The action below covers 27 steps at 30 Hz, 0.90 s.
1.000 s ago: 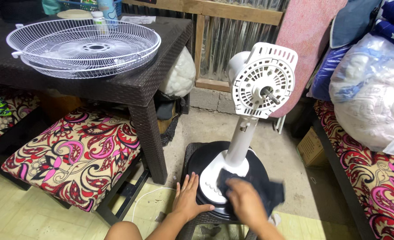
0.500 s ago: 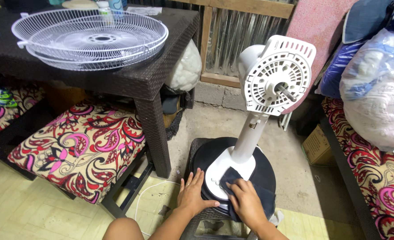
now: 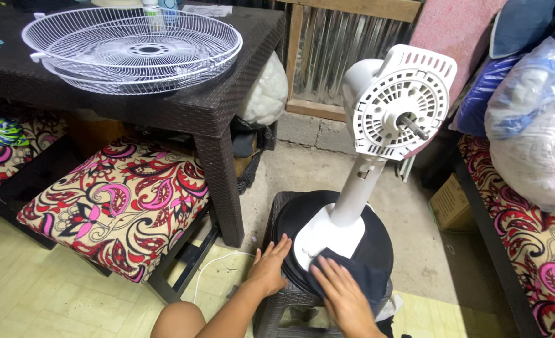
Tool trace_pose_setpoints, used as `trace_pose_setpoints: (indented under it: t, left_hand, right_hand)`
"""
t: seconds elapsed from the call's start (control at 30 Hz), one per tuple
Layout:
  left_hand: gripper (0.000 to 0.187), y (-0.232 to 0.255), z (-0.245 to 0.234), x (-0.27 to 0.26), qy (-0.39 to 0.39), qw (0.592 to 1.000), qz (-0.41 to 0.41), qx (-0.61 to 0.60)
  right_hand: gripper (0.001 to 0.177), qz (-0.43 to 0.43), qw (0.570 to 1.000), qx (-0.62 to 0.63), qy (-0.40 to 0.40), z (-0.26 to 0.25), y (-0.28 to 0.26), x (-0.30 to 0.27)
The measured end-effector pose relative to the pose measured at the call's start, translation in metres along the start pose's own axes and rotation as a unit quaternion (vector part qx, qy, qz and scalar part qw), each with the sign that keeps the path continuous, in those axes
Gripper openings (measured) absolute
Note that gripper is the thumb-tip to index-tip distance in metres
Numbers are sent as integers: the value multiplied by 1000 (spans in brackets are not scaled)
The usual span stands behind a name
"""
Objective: The person cleans the base of a standing fan using a dark cloth and a red brush. They wipe the base, flip it over to clean the underside, and use the brush to remove dust from crevices.
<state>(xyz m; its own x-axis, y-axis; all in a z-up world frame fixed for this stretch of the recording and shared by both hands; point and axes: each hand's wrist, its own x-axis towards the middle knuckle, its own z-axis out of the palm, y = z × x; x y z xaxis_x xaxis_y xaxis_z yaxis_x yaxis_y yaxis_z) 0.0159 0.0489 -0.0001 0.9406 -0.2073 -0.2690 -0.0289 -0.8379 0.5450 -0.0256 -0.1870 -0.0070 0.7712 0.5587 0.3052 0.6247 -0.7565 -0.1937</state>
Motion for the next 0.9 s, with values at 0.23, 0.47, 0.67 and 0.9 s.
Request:
trace_pose_setpoints:
  t: [0.23, 0.47, 0.67, 0.9]
  left_hand:
    - [97, -13, 12, 19, -13, 1000, -7, 6]
    - [78, -17, 5, 35, -30, 999, -4, 41]
    - [91, -5, -16, 25, -82, 995, -35, 55]
    - [87, -2, -15, 19, -60, 997, -20, 41]
  right_hand:
    - [86, 9, 998, -55, -25, 33, 10, -37]
    - [62, -82, 991, -106, 9, 73, -46, 25]
    - [55, -151, 967, -183, 94, 91, 11, -54]
    - [61, -58, 993, -103, 24, 101, -12, -61]
